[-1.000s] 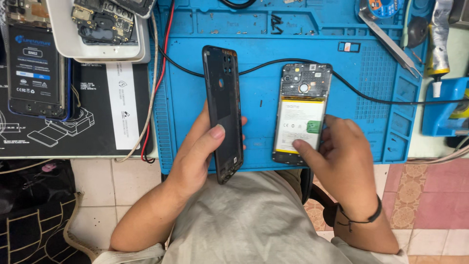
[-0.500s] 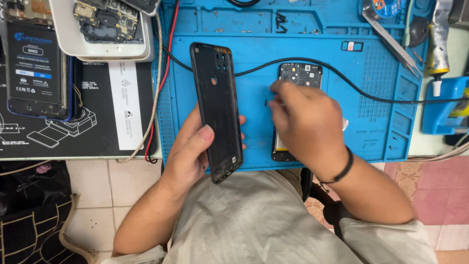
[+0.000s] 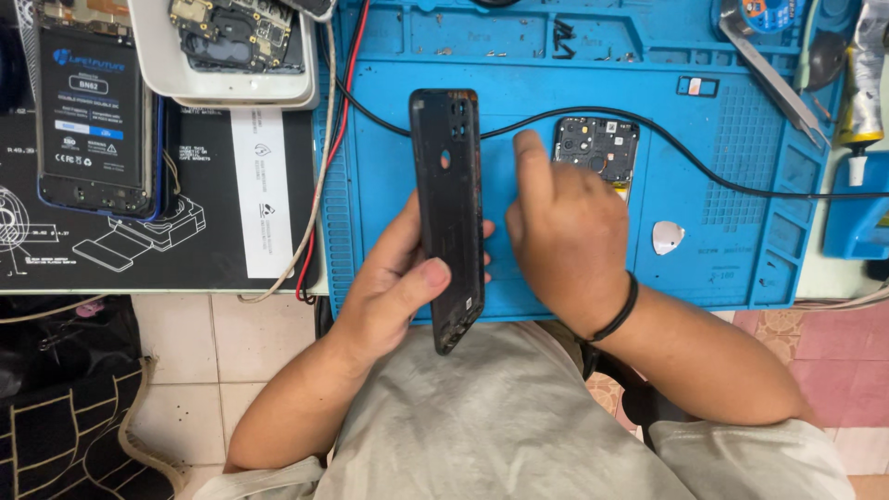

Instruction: The person holds a smartphone, pries along the edge of its back cover with a fingernail, and removes the back cover to expose the battery and internal components. They then use a spudger tool to work around the battery and internal parts on a blue repair mat.

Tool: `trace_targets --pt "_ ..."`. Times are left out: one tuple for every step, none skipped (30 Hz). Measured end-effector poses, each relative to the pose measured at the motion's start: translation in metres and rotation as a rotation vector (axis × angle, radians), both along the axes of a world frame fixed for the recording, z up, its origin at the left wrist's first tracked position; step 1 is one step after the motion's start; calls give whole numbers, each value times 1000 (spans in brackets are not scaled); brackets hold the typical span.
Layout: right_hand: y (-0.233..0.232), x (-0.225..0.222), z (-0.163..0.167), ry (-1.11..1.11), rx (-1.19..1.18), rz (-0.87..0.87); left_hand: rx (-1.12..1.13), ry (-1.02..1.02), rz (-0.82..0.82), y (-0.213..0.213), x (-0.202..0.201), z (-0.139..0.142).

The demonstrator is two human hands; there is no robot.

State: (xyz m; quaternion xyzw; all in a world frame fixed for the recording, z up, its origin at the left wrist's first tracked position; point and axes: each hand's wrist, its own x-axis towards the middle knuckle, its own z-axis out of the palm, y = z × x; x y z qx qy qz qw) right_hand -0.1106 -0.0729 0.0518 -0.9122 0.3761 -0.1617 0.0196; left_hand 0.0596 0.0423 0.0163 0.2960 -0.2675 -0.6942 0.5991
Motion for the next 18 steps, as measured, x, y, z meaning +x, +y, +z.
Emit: trace_targets --pt "-3 -1 2 -70 71 9 -10 3 -3 1 -1 1" --pt "-5 -2 5 -140 139 17 -36 -17 -3 2 -2 1" --pt "-5 -4 8 -279 360 -30 -64 -34 -4 3 -4 2" --pt "-6 -7 12 -419 581 -75 -92 -53 -3 3 -7 3" --pt "-4 -9 15 -559 805 -118 -98 -71 -9 4 -8 4" --pt "-1 -10 17 -640 842 -96 -102 -87 -16 5 -10 5" --pt "3 -11 18 -723 879 -74 -105 -104 -25 6 -12 6" --pt "7 -11 19 -807 915 -53 -111 -104 -20 6 -13 7" --pt "10 -11 18 -784 865 -49 -118 -102 -16 6 -16 8" --pt "13 -10 17 -761 813 -41 -128 -102 -11 6 -17 9" --pt "15 -10 15 -738 762 -32 -139 -121 -4 6 -19 9" --pt "17 -10 14 -725 748 -48 -148 -139 3 6 -21 9" --pt "18 -10 14 -711 735 -63 -156 -158 12 6 -22 10" --pt "19 -9 13 -698 721 -77 -154 -168 5 7 -22 10" --pt "20 -9 13 -686 703 -82 -153 -177 -3 7 -22 10" --pt "20 -9 13 -673 685 -89 -152 -186 -11 7 -23 11" --pt "21 -10 13 -661 666 -96 -157 -189 -9 7 -23 11" --pt "21 -11 14 -676 697 -100 -164 -192 -8 7 -23 11"
